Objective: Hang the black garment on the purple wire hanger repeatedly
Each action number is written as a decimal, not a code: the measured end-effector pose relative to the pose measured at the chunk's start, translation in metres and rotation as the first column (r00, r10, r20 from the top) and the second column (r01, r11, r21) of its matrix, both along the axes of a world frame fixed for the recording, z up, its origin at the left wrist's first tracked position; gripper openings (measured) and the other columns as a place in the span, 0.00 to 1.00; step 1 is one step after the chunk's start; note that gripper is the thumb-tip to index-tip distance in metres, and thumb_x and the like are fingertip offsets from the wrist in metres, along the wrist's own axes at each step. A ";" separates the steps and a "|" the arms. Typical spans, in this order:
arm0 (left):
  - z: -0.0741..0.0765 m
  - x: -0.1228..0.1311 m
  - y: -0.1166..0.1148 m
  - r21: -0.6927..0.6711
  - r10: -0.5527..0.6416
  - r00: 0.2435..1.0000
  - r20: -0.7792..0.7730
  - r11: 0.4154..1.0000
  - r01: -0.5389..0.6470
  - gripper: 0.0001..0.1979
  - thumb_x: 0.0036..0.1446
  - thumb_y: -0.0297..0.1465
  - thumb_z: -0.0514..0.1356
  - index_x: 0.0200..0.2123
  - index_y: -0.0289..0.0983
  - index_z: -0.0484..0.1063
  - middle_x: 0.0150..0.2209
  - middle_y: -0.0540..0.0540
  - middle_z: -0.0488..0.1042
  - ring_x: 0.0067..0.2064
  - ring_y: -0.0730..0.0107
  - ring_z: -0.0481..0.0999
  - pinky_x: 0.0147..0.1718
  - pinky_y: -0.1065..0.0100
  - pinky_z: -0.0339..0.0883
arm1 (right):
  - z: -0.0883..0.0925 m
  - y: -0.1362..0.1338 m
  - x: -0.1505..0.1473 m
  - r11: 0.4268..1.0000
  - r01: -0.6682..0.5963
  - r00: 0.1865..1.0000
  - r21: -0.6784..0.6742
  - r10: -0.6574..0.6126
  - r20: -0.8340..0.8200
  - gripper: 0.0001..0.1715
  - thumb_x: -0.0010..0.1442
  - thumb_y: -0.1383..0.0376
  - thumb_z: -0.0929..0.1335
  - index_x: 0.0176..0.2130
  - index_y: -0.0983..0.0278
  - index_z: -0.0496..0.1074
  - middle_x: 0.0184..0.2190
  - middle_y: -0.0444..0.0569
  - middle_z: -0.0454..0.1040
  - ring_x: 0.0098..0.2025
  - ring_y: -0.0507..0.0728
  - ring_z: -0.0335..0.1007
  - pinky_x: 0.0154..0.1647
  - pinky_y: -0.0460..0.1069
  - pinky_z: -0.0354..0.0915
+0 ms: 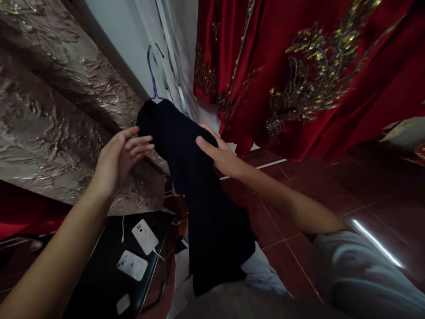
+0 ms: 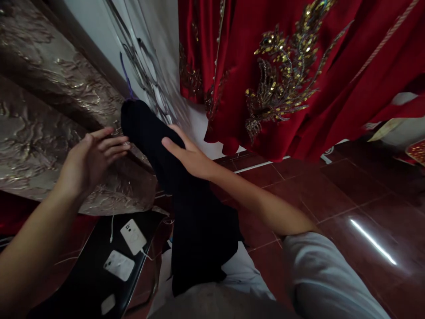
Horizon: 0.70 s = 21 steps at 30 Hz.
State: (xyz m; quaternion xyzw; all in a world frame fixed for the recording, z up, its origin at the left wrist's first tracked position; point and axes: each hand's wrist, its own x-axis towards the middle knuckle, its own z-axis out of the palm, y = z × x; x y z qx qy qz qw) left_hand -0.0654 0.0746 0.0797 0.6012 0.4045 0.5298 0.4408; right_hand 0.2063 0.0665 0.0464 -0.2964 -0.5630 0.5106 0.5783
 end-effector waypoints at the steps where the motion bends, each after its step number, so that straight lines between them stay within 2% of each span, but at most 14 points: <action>1: 0.001 0.002 -0.002 -0.038 -0.037 0.999 -0.002 0.999 0.037 0.22 0.66 0.45 0.61 0.56 0.38 0.73 0.50 0.38 0.81 0.49 0.55 0.82 0.51 0.54 0.76 | -0.003 -0.004 0.000 1.000 0.020 0.998 0.000 -0.020 -0.054 0.27 0.62 0.46 0.70 0.55 0.56 0.72 0.55 0.44 0.76 0.63 0.58 0.70 0.69 0.56 0.65; 5: 0.001 0.012 -0.015 -0.030 -0.038 0.989 -0.143 0.999 0.034 0.22 0.65 0.41 0.64 0.58 0.39 0.71 0.52 0.36 0.79 0.48 0.55 0.83 0.48 0.57 0.77 | 0.000 -0.013 0.006 0.991 0.102 0.947 -0.084 -0.122 -0.296 0.25 0.63 0.47 0.68 0.52 0.59 0.72 0.53 0.50 0.77 0.66 0.62 0.68 0.67 0.61 0.68; 8: -0.001 0.015 -0.022 -0.023 -0.039 0.977 -0.211 0.999 0.035 0.22 0.66 0.42 0.62 0.59 0.39 0.71 0.52 0.36 0.79 0.47 0.55 0.83 0.46 0.57 0.78 | 0.014 -0.009 0.013 0.986 0.101 0.944 -0.134 -0.137 -0.301 0.24 0.63 0.45 0.69 0.48 0.61 0.73 0.51 0.51 0.78 0.66 0.64 0.68 0.63 0.62 0.71; 13: -0.003 0.015 -0.019 -0.042 -0.003 0.984 -0.180 0.999 -0.004 0.23 0.64 0.43 0.64 0.57 0.39 0.71 0.51 0.36 0.79 0.46 0.56 0.83 0.45 0.58 0.77 | 0.039 0.029 0.011 0.995 0.047 0.983 -0.085 -0.061 -0.171 0.30 0.63 0.40 0.67 0.45 0.62 0.74 0.45 0.49 0.79 0.63 0.63 0.70 0.60 0.60 0.73; 16: 0.000 0.016 -0.017 -0.070 0.000 0.993 -0.116 0.997 -0.008 0.22 0.63 0.43 0.64 0.56 0.38 0.71 0.51 0.37 0.79 0.46 0.56 0.82 0.45 0.58 0.76 | 0.040 0.040 0.003 0.999 -0.026 0.992 -0.036 0.021 -0.127 0.31 0.63 0.40 0.67 0.49 0.63 0.73 0.48 0.49 0.79 0.63 0.60 0.69 0.64 0.57 0.70; 19: 0.004 0.016 -0.020 -0.125 0.013 1.000 0.015 0.992 -0.011 0.25 0.62 0.51 0.63 0.52 0.40 0.72 0.47 0.41 0.79 0.44 0.58 0.81 0.43 0.59 0.76 | 0.024 0.014 -0.006 0.987 -0.092 0.994 0.131 0.083 0.076 0.29 0.68 0.45 0.64 0.57 0.61 0.70 0.57 0.48 0.75 0.66 0.58 0.66 0.70 0.55 0.63; 21: 0.007 0.017 -0.026 -0.208 0.036 0.994 0.103 0.978 -0.014 0.27 0.58 0.55 0.64 0.47 0.40 0.72 0.42 0.45 0.78 0.41 0.61 0.80 0.40 0.60 0.76 | 0.007 -0.017 -0.011 0.942 -0.241 0.932 0.234 0.158 0.325 0.28 0.71 0.49 0.62 0.61 0.61 0.68 0.62 0.50 0.70 0.67 0.58 0.64 0.71 0.55 0.59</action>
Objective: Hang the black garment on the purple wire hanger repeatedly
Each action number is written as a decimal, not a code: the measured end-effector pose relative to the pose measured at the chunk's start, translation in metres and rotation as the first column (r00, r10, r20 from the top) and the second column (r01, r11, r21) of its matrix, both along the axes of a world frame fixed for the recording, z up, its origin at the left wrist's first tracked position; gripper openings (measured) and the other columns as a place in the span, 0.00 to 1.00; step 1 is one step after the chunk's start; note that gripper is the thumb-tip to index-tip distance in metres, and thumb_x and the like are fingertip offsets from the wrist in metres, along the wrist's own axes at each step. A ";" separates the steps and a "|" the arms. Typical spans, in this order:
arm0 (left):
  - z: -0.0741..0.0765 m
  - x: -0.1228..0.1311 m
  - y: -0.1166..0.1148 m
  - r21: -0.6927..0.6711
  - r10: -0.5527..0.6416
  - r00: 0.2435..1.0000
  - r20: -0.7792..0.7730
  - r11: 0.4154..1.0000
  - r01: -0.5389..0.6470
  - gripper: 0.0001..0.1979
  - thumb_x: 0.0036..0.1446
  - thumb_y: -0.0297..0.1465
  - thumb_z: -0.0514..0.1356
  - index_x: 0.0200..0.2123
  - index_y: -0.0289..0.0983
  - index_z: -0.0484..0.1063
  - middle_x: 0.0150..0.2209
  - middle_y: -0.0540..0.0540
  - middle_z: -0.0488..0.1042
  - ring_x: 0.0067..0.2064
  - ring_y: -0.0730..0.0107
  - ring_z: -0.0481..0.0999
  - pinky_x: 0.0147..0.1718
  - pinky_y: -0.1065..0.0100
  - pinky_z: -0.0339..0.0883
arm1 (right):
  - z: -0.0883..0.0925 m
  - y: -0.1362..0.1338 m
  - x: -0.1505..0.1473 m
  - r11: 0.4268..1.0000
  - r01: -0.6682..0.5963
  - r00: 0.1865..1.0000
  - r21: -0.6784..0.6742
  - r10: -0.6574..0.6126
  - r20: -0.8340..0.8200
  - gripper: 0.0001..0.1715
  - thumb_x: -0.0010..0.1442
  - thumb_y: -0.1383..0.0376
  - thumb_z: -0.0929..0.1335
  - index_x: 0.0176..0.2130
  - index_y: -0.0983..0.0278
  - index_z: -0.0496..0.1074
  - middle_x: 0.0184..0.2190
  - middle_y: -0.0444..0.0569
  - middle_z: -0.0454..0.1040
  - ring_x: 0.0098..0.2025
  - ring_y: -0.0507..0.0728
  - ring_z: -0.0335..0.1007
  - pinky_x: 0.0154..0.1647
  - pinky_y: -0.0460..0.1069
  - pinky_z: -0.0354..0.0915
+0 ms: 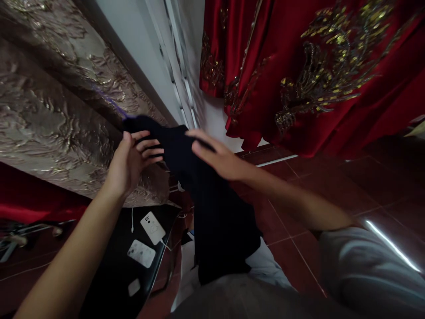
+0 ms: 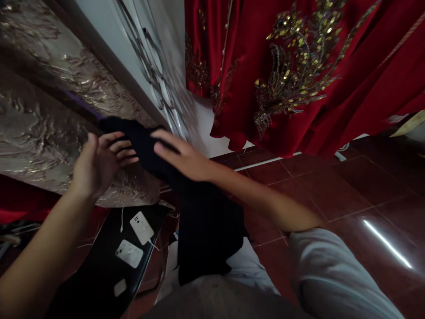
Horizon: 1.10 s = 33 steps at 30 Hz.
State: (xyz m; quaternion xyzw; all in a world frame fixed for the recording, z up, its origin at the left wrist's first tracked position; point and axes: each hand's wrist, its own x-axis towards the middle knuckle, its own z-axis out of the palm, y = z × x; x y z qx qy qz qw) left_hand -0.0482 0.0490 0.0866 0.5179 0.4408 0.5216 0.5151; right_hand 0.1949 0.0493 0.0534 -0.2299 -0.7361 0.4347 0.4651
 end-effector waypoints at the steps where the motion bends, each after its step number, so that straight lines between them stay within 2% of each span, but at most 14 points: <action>1: 0.001 0.001 -0.003 -0.045 0.019 1.000 0.014 0.999 -0.018 0.26 0.55 0.54 0.68 0.45 0.40 0.72 0.40 0.46 0.77 0.39 0.63 0.78 0.38 0.62 0.75 | -0.008 -0.016 -0.002 0.994 -0.092 0.988 0.062 0.084 0.130 0.29 0.72 0.50 0.62 0.63 0.63 0.66 0.64 0.53 0.69 0.67 0.58 0.63 0.71 0.55 0.59; 4: 0.000 0.001 -0.018 -0.132 0.060 0.993 -0.097 0.989 -0.073 0.24 0.41 0.36 0.76 0.40 0.38 0.71 0.35 0.50 0.73 0.35 0.69 0.73 0.33 0.71 0.69 | -0.024 -0.050 -0.006 0.919 -0.368 0.862 0.142 0.280 0.424 0.39 0.69 0.50 0.68 0.68 0.69 0.61 0.64 0.63 0.66 0.65 0.61 0.65 0.69 0.55 0.61; 7: 0.001 -0.009 -0.041 -0.078 -0.031 0.929 -0.368 0.997 0.002 0.20 0.41 0.28 0.70 0.40 0.39 0.71 0.35 0.52 0.72 0.36 0.69 0.71 0.35 0.72 0.66 | -0.026 -0.052 -0.001 0.865 -0.471 0.810 0.174 0.346 0.473 0.42 0.62 0.47 0.73 0.65 0.67 0.65 0.63 0.60 0.66 0.64 0.61 0.66 0.68 0.55 0.62; 10: 0.007 -0.031 -0.067 0.007 -0.131 0.705 -0.697 0.982 0.190 0.14 0.52 0.31 0.64 0.44 0.42 0.75 0.40 0.50 0.76 0.44 0.61 0.74 0.43 0.67 0.67 | -0.021 -0.028 0.013 0.922 -0.274 0.929 0.273 0.180 0.322 0.27 0.66 0.52 0.71 0.58 0.63 0.71 0.61 0.56 0.68 0.65 0.59 0.64 0.70 0.57 0.59; 13: 0.015 -0.051 -0.083 0.084 -0.116 0.562 -0.819 0.945 0.316 0.12 0.60 0.35 0.59 0.46 0.43 0.78 0.41 0.48 0.80 0.42 0.58 0.76 0.41 0.64 0.69 | -0.020 0.000 0.031 0.951 0.079 0.970 0.298 -0.142 0.197 0.32 0.60 0.54 0.75 0.60 0.60 0.71 0.64 0.56 0.66 0.69 0.63 0.59 0.72 0.60 0.55; 15: 0.018 -0.058 -0.081 0.174 -0.043 0.596 -0.802 0.937 0.303 0.11 0.61 0.34 0.59 0.44 0.41 0.79 0.37 0.48 0.79 0.36 0.61 0.75 0.34 0.67 0.68 | -0.022 0.010 0.042 0.972 0.113 0.960 0.208 -0.160 0.229 0.26 0.59 0.53 0.75 0.54 0.59 0.75 0.56 0.52 0.73 0.61 0.62 0.67 0.65 0.57 0.63; 17: 0.019 -0.057 -0.071 0.242 0.037 0.664 -0.747 0.945 0.220 0.10 0.59 0.31 0.60 0.43 0.40 0.79 0.33 0.49 0.77 0.32 0.65 0.72 0.31 0.68 0.67 | -0.022 0.013 0.051 0.999 0.037 0.956 0.037 -0.046 0.290 0.16 0.64 0.51 0.71 0.38 0.61 0.78 0.37 0.47 0.77 0.41 0.56 0.74 0.46 0.50 0.70; 19: 0.018 -0.051 -0.056 0.292 0.108 0.741 -0.663 0.948 0.123 0.11 0.56 0.28 0.62 0.43 0.39 0.79 0.35 0.49 0.78 0.35 0.65 0.75 0.35 0.67 0.70 | -0.020 0.011 0.062 0.986 0.027 0.968 -0.166 0.015 0.250 0.24 0.66 0.49 0.68 0.28 0.63 0.74 0.24 0.43 0.70 0.27 0.51 0.66 0.29 0.46 0.64; 21: 0.015 -0.042 -0.041 0.370 0.183 0.805 -0.565 0.928 0.049 0.14 0.55 0.29 0.66 0.46 0.39 0.78 0.42 0.47 0.79 0.43 0.61 0.78 0.45 0.61 0.74 | -0.016 0.010 0.076 0.942 0.108 0.991 -0.317 -0.077 0.109 0.23 0.63 0.48 0.70 0.27 0.63 0.74 0.23 0.43 0.71 0.23 0.49 0.63 0.22 0.46 0.58; 23: 0.011 -0.033 -0.033 0.516 0.309 0.811 -0.496 0.857 -0.011 0.19 0.57 0.32 0.68 0.53 0.40 0.75 0.49 0.45 0.78 0.51 0.57 0.78 0.55 0.54 0.72 | -0.011 0.014 0.092 0.902 0.208 0.969 -0.378 -0.243 -0.047 0.20 0.56 0.48 0.75 0.29 0.62 0.76 0.23 0.45 0.74 0.22 0.50 0.66 0.21 0.46 0.59; 25: 0.004 -0.025 -0.030 0.684 0.470 0.746 -0.472 0.729 -0.027 0.21 0.62 0.34 0.66 0.57 0.41 0.72 0.56 0.45 0.74 0.60 0.54 0.73 0.64 0.48 0.65 | -0.005 0.023 0.109 0.878 0.312 0.907 -0.364 -0.389 -0.162 0.19 0.49 0.49 0.77 0.27 0.62 0.76 0.23 0.47 0.75 0.23 0.51 0.70 0.22 0.47 0.62; 28: -0.009 -0.018 -0.030 0.818 0.607 0.628 -0.487 0.569 0.084 0.20 0.64 0.34 0.64 0.58 0.42 0.72 0.57 0.45 0.73 0.63 0.51 0.68 0.67 0.44 0.58 | 0.008 0.044 0.128 0.841 0.444 0.794 -0.308 -0.529 -0.299 0.17 0.49 0.52 0.77 0.24 0.60 0.74 0.22 0.49 0.75 0.26 0.52 0.75 0.25 0.48 0.65; 30: -0.018 -0.012 -0.028 0.771 0.543 0.606 -0.581 0.607 0.195 0.23 0.65 0.32 0.61 0.63 0.42 0.69 0.50 0.43 0.76 0.56 0.52 0.73 0.63 0.46 0.61 | 0.018 0.057 0.129 0.834 0.468 0.761 -0.292 -0.548 -0.347 0.15 0.53 0.54 0.76 0.25 0.60 0.74 0.23 0.49 0.76 0.30 0.50 0.77 0.27 0.46 0.66; 33: -0.028 -0.002 -0.022 0.618 0.387 0.549 -0.741 0.713 0.330 0.31 0.65 0.29 0.57 0.71 0.42 0.59 0.44 0.44 0.77 0.47 0.57 0.77 0.56 0.52 0.68 | 0.032 0.069 0.117 0.870 0.407 0.819 -0.280 -0.483 -0.311 0.13 0.57 0.57 0.74 0.26 0.62 0.74 0.23 0.47 0.76 0.28 0.47 0.76 0.27 0.44 0.65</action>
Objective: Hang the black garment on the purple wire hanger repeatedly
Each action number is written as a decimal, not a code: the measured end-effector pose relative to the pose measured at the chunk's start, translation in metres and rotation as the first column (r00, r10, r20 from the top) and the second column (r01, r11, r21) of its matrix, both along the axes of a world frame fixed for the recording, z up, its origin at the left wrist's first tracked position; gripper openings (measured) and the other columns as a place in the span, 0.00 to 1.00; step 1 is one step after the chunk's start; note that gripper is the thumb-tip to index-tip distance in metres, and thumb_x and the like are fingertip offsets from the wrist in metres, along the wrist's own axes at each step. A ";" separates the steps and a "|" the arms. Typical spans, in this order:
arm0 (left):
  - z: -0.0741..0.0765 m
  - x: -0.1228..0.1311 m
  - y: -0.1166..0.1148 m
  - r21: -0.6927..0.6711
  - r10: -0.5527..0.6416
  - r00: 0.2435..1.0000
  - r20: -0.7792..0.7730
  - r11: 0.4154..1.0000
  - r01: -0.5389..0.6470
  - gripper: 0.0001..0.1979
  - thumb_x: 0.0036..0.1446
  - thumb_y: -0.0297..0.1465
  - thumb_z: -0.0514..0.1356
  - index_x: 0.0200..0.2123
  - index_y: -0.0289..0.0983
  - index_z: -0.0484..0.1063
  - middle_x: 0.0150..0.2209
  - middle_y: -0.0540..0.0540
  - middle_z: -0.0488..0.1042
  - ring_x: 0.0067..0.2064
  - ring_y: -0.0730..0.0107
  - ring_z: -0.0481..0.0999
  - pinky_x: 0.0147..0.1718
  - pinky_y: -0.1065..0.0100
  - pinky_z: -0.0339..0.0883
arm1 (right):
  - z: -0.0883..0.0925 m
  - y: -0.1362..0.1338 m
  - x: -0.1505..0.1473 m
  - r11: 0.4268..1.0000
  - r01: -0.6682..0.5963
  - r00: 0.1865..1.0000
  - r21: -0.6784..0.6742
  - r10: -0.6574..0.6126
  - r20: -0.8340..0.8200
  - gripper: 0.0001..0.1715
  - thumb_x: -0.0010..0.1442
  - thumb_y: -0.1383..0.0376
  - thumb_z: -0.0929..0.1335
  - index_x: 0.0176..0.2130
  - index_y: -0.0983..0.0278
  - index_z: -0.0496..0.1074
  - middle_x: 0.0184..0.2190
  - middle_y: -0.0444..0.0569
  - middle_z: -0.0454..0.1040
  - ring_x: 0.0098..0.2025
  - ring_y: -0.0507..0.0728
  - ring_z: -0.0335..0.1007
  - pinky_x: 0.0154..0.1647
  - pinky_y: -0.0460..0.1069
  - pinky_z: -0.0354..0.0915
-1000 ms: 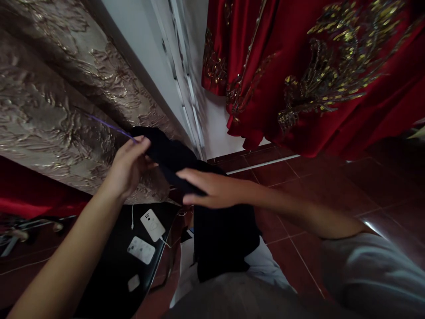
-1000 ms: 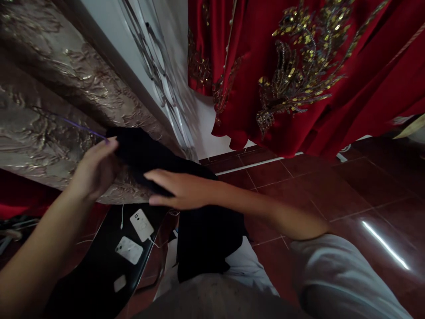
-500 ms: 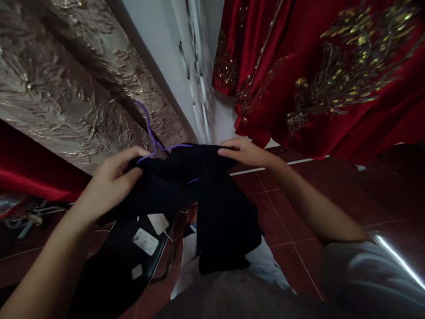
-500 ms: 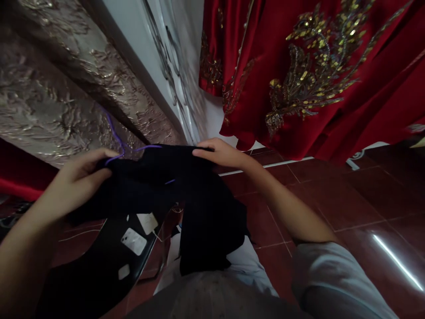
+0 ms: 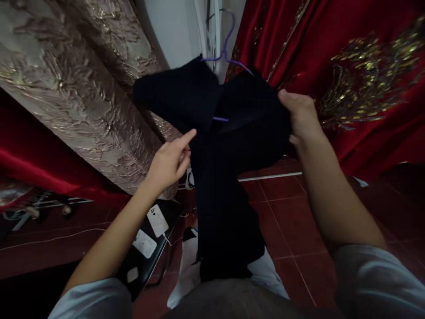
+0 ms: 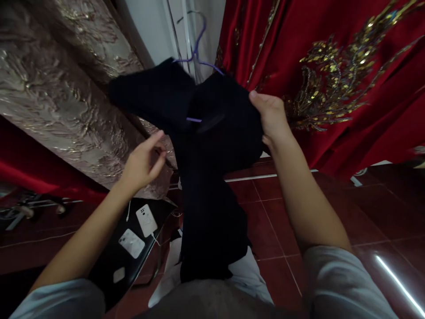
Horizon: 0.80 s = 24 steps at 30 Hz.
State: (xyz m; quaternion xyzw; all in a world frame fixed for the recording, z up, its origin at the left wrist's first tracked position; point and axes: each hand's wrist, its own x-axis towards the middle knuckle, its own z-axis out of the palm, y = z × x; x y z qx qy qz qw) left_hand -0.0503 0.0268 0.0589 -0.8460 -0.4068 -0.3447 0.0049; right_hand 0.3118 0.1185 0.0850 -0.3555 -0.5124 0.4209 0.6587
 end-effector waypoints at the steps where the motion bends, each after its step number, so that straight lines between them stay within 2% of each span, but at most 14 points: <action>1: -0.002 0.004 0.002 -0.029 -0.003 0.998 -0.059 1.000 0.002 0.33 0.65 0.28 0.56 0.72 0.43 0.56 0.45 0.43 0.77 0.45 0.58 0.77 0.54 0.53 0.69 | 0.002 0.001 -0.004 1.000 -0.024 1.000 0.005 0.024 0.020 0.13 0.58 0.57 0.73 0.27 0.63 0.75 0.23 0.47 0.76 0.27 0.47 0.75 0.26 0.44 0.64; 3: -0.005 0.011 0.003 -0.026 0.005 0.983 -0.184 1.000 -0.010 0.35 0.66 0.27 0.54 0.74 0.46 0.51 0.46 0.43 0.77 0.43 0.59 0.77 0.50 0.56 0.71 | 0.002 -0.002 -0.009 0.999 -0.045 0.998 -0.004 0.045 0.040 0.14 0.57 0.56 0.74 0.27 0.63 0.75 0.23 0.48 0.77 0.23 0.47 0.73 0.23 0.45 0.63; 6: -0.010 0.021 0.001 0.010 0.029 0.944 -0.328 1.000 -0.028 0.35 0.68 0.27 0.51 0.75 0.47 0.48 0.44 0.43 0.77 0.39 0.61 0.77 0.44 0.59 0.72 | -0.009 -0.009 0.001 0.993 -0.072 0.994 -0.091 0.079 0.076 0.15 0.56 0.56 0.73 0.24 0.62 0.75 0.21 0.48 0.76 0.21 0.47 0.72 0.20 0.46 0.60; 10: -0.019 0.032 -0.004 0.013 0.102 0.915 -0.391 0.994 -0.106 0.29 0.69 0.28 0.53 0.71 0.42 0.59 0.43 0.40 0.77 0.40 0.58 0.79 0.40 0.60 0.73 | -0.021 -0.016 0.025 0.983 -0.127 0.978 -0.134 0.147 0.147 0.17 0.51 0.52 0.76 0.25 0.63 0.77 0.21 0.49 0.77 0.20 0.48 0.73 0.20 0.46 0.59; 14: -0.028 0.041 -0.011 -0.032 0.114 0.959 -0.261 0.991 -0.127 0.18 0.71 0.34 0.54 0.60 0.37 0.71 0.47 0.37 0.78 0.46 0.54 0.79 0.38 0.61 0.71 | -0.015 -0.018 0.031 0.981 -0.126 0.973 -0.150 0.152 0.173 0.19 0.45 0.50 0.78 0.24 0.63 0.77 0.21 0.49 0.76 0.18 0.48 0.71 0.19 0.47 0.58; 17: -0.036 0.047 -0.020 -0.099 0.038 0.991 -0.129 0.994 -0.051 0.12 0.72 0.36 0.55 0.46 0.38 0.75 0.39 0.43 0.78 0.39 0.61 0.78 0.35 0.64 0.68 | -0.009 -0.017 0.026 0.978 -0.154 0.962 -0.144 0.181 0.203 0.16 0.49 0.53 0.77 0.26 0.63 0.78 0.22 0.47 0.77 0.19 0.47 0.70 0.20 0.47 0.57; 20: -0.046 0.056 -0.029 -0.117 -0.010 1.000 0.029 0.993 0.013 0.09 0.70 0.35 0.59 0.37 0.39 0.74 0.31 0.48 0.76 0.32 0.67 0.73 0.33 0.65 0.65 | -0.012 -0.015 0.021 0.981 -0.149 0.958 -0.124 0.175 0.229 0.14 0.53 0.55 0.75 0.26 0.63 0.77 0.21 0.46 0.75 0.21 0.46 0.69 0.20 0.46 0.56; 22: -0.054 0.063 -0.035 -0.092 -0.007 0.989 0.150 0.996 0.021 0.10 0.68 0.33 0.62 0.32 0.39 0.70 0.28 0.50 0.73 0.30 0.69 0.70 0.32 0.66 0.64 | -0.022 -0.017 0.017 0.997 -0.047 0.961 -0.055 0.061 0.271 0.16 0.56 0.54 0.74 0.27 0.63 0.77 0.22 0.46 0.74 0.22 0.47 0.68 0.23 0.47 0.60; 24: -0.065 0.072 -0.041 -0.096 0.032 0.963 0.267 0.995 -0.007 0.10 0.65 0.30 0.63 0.30 0.39 0.67 0.27 0.51 0.71 0.29 0.69 0.69 0.32 0.66 0.63 | -0.036 -0.024 0.012 0.988 0.139 0.940 0.061 -0.151 0.306 0.14 0.58 0.55 0.73 0.31 0.64 0.77 0.26 0.47 0.75 0.27 0.50 0.71 0.31 0.49 0.68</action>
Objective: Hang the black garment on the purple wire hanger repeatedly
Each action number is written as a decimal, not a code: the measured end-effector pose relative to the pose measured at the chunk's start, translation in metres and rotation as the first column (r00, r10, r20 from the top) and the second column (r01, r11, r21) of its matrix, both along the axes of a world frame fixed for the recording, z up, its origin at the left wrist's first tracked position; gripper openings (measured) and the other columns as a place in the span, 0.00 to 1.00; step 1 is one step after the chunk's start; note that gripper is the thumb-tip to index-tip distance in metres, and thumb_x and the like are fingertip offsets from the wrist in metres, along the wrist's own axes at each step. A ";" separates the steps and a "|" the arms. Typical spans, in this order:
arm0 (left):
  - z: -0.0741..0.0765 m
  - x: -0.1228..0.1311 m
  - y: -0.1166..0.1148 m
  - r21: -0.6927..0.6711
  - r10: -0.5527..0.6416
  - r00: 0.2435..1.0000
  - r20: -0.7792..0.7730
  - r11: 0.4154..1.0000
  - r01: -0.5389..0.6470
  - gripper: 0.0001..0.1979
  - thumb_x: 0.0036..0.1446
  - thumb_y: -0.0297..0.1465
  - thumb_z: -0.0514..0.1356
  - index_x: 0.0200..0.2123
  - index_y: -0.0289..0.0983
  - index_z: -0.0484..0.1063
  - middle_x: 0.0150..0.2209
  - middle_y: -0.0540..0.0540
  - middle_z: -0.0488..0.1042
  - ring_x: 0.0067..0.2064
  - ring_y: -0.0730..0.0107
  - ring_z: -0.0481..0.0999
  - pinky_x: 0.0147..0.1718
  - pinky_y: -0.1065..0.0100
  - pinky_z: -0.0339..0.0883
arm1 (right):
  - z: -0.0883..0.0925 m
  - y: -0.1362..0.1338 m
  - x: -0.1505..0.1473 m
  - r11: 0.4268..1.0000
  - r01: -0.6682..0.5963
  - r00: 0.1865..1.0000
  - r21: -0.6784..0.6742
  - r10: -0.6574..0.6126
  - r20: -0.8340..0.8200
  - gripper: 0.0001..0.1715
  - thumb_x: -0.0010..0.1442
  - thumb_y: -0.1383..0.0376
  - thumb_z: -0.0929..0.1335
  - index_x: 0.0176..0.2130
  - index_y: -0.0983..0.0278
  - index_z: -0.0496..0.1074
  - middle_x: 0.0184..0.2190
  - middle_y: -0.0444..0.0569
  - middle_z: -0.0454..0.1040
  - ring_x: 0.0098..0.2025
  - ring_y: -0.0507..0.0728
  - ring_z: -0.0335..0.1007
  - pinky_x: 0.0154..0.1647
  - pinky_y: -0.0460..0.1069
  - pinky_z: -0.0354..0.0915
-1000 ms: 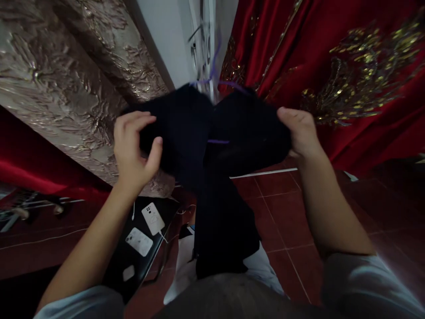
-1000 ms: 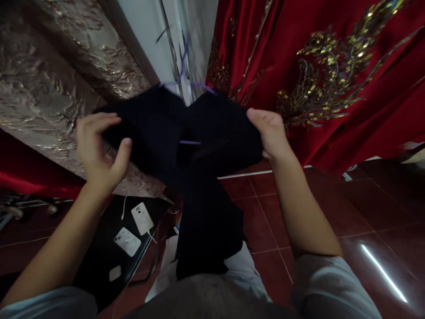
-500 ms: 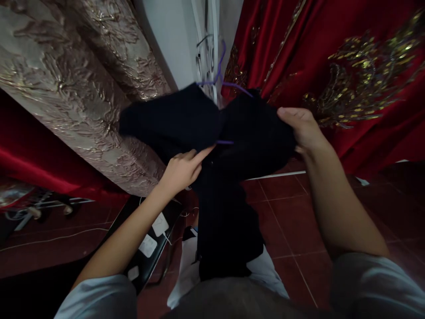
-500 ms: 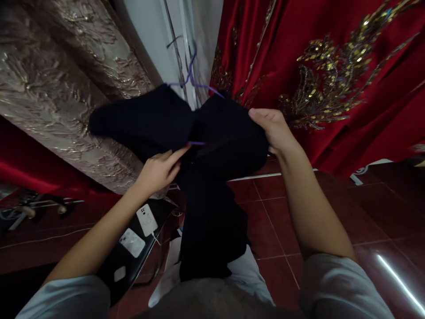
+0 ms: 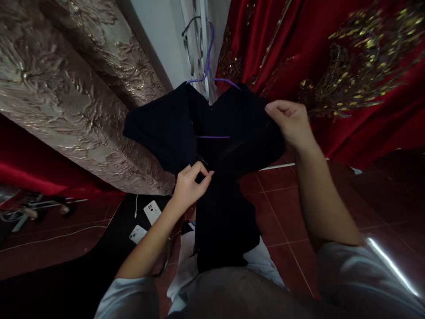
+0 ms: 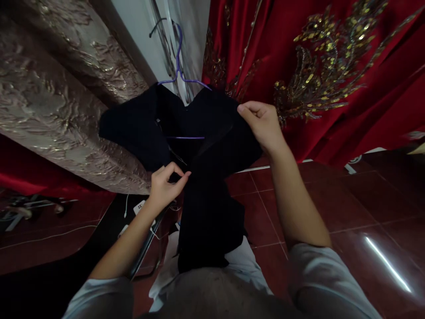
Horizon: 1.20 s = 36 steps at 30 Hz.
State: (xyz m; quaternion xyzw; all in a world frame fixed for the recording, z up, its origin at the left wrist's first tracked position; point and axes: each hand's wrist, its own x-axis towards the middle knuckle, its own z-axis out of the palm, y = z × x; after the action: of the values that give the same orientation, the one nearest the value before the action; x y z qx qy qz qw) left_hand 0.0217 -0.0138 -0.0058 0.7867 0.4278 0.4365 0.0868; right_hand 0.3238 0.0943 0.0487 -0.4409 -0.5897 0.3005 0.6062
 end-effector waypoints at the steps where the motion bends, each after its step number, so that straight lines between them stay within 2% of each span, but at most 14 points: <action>1: -0.006 0.005 -0.003 -0.028 0.026 0.998 0.059 0.999 -0.024 0.09 0.64 0.29 0.63 0.31 0.40 0.67 0.28 0.51 0.71 0.29 0.69 0.69 0.32 0.66 0.64 | -0.008 -0.006 -0.004 0.990 0.126 0.992 0.063 -0.126 0.007 0.13 0.59 0.56 0.73 0.34 0.64 0.77 0.31 0.48 0.77 0.32 0.52 0.73 0.38 0.51 0.71; 4: -0.025 0.019 -0.010 -0.165 0.096 0.971 0.218 0.984 -0.060 0.06 0.62 0.29 0.63 0.40 0.42 0.67 0.33 0.49 0.71 0.30 0.68 0.69 0.33 0.64 0.66 | -0.035 -0.036 -0.028 0.833 0.511 0.858 0.212 -0.511 -0.060 0.18 0.59 0.60 0.73 0.48 0.62 0.73 0.50 0.53 0.75 0.53 0.59 0.73 0.59 0.59 0.67; 6: -0.036 0.030 -0.014 -0.226 0.130 0.939 0.320 0.973 -0.057 0.11 0.62 0.30 0.63 0.46 0.43 0.66 0.35 0.48 0.69 0.32 0.67 0.69 0.34 0.63 0.66 | -0.054 -0.064 -0.053 0.745 0.625 0.778 0.232 -0.617 -0.117 0.23 0.60 0.61 0.72 0.54 0.61 0.69 0.58 0.55 0.69 0.63 0.61 0.66 0.64 0.61 0.62; 7: -0.040 0.035 -0.016 -0.241 0.139 0.916 0.376 0.969 -0.049 0.14 0.62 0.31 0.63 0.49 0.43 0.64 0.36 0.47 0.68 0.33 0.67 0.69 0.34 0.63 0.67 | -0.063 -0.079 -0.069 0.760 0.622 0.783 0.190 -0.605 -0.144 0.20 0.62 0.60 0.70 0.53 0.60 0.69 0.57 0.54 0.69 0.62 0.61 0.67 0.63 0.60 0.64; 8: -0.044 0.041 -0.018 -0.252 0.145 0.886 0.440 0.967 -0.033 0.17 0.62 0.31 0.63 0.51 0.44 0.62 0.38 0.46 0.67 0.35 0.67 0.70 0.35 0.63 0.68 | -0.072 -0.093 -0.084 0.818 0.564 0.823 0.111 -0.546 -0.159 0.16 0.64 0.58 0.69 0.50 0.59 0.69 0.52 0.52 0.71 0.56 0.59 0.71 0.59 0.58 0.67; 10: -0.049 0.049 -0.021 -0.275 0.156 0.808 0.568 0.961 0.008 0.24 0.62 0.31 0.63 0.58 0.45 0.57 0.40 0.45 0.67 0.38 0.67 0.71 0.37 0.63 0.69 | -0.090 -0.119 -0.114 0.956 0.262 0.941 -0.132 -0.283 -0.186 0.14 0.63 0.55 0.70 0.44 0.60 0.69 0.39 0.48 0.73 0.42 0.56 0.73 0.47 0.52 0.71; 12: -0.053 0.052 -0.026 -0.313 0.201 0.732 0.652 0.950 0.018 0.30 0.62 0.32 0.63 0.61 0.47 0.52 0.41 0.46 0.66 0.37 0.69 0.71 0.37 0.64 0.69 | -0.104 -0.136 -0.135 0.941 -0.107 0.964 -0.321 0.020 -0.264 0.17 0.62 0.51 0.72 0.38 0.60 0.67 0.31 0.44 0.71 0.31 0.54 0.70 0.35 0.50 0.68; 14: -0.056 0.051 -0.030 -0.362 0.244 0.692 0.679 0.932 0.027 0.28 0.63 0.35 0.63 0.61 0.48 0.53 0.40 0.47 0.65 0.34 0.71 0.69 0.34 0.65 0.68 | -0.111 -0.142 -0.143 0.870 -0.296 0.929 -0.395 0.166 -0.330 0.19 0.62 0.49 0.72 0.36 0.59 0.65 0.26 0.42 0.69 0.27 0.53 0.67 0.30 0.49 0.64; 17: -0.058 0.046 -0.033 -0.397 0.214 0.682 0.699 0.910 0.122 0.16 0.64 0.40 0.63 0.49 0.44 0.62 0.34 0.50 0.62 0.31 0.72 0.66 0.32 0.67 0.64 | -0.109 -0.138 -0.138 0.862 -0.300 0.937 -0.409 0.185 -0.297 0.21 0.62 0.49 0.73 0.35 0.59 0.63 0.25 0.41 0.70 0.28 0.53 0.68 0.31 0.48 0.64; 20: -0.057 0.045 -0.035 -0.390 0.187 0.668 0.721 0.906 0.167 0.15 0.64 0.42 0.64 0.39 0.42 0.62 0.29 0.53 0.55 0.29 0.73 0.62 0.31 0.68 0.61 | -0.104 -0.135 -0.130 0.850 -0.253 0.967 -0.462 0.201 -0.159 0.24 0.64 0.45 0.70 0.32 0.62 0.67 0.25 0.44 0.72 0.28 0.54 0.68 0.32 0.49 0.63; 25: -0.054 0.048 -0.037 -0.401 0.220 0.669 0.710 0.907 0.127 0.17 0.62 0.43 0.67 0.38 0.42 0.63 0.27 0.54 0.55 0.28 0.74 0.61 0.29 0.69 0.61 | -0.109 -0.144 -0.132 0.821 -0.270 0.963 -0.503 0.227 -0.147 0.29 0.67 0.43 0.65 0.30 0.64 0.70 0.26 0.47 0.73 0.29 0.54 0.70 0.31 0.48 0.63; 31: -0.061 0.042 -0.036 -0.375 0.164 0.614 0.772 0.897 0.232 0.12 0.60 0.32 0.66 0.45 0.38 0.70 0.37 0.48 0.72 0.40 0.70 0.75 0.44 0.68 0.70 | -0.103 -0.143 -0.132 0.862 -0.243 0.968 -0.444 0.190 -0.161 0.28 0.65 0.47 0.69 0.24 0.65 0.69 0.18 0.42 0.66 0.22 0.49 0.61 0.26 0.46 0.56; 33: -0.067 0.040 -0.034 -0.373 0.123 0.647 0.752 0.889 0.264 0.13 0.58 0.28 0.64 0.47 0.38 0.72 0.42 0.46 0.74 0.46 0.68 0.76 0.49 0.67 0.69 | -0.101 -0.142 -0.131 0.858 -0.250 0.966 -0.448 0.191 -0.173 0.28 0.65 0.48 0.69 0.23 0.65 0.69 0.17 0.42 0.65 0.21 0.48 0.59 0.26 0.45 0.55; 36: -0.073 0.041 -0.032 -0.394 0.090 0.738 0.668 0.885 0.248 0.05 0.59 0.26 0.63 0.39 0.37 0.71 0.37 0.48 0.73 0.42 0.69 0.75 0.45 0.69 0.68 | -0.100 -0.142 -0.131 0.850 -0.274 0.957 -0.450 0.196 -0.212 0.29 0.64 0.48 0.69 0.22 0.65 0.70 0.15 0.41 0.64 0.19 0.47 0.58 0.25 0.45 0.54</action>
State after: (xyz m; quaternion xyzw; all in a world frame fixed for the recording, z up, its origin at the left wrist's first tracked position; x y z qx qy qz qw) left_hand 0.0628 -0.0455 -0.0789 0.5512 0.4231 0.5715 0.4366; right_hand 0.1926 -0.0478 -0.0512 -0.4749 -0.4975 0.5418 0.4832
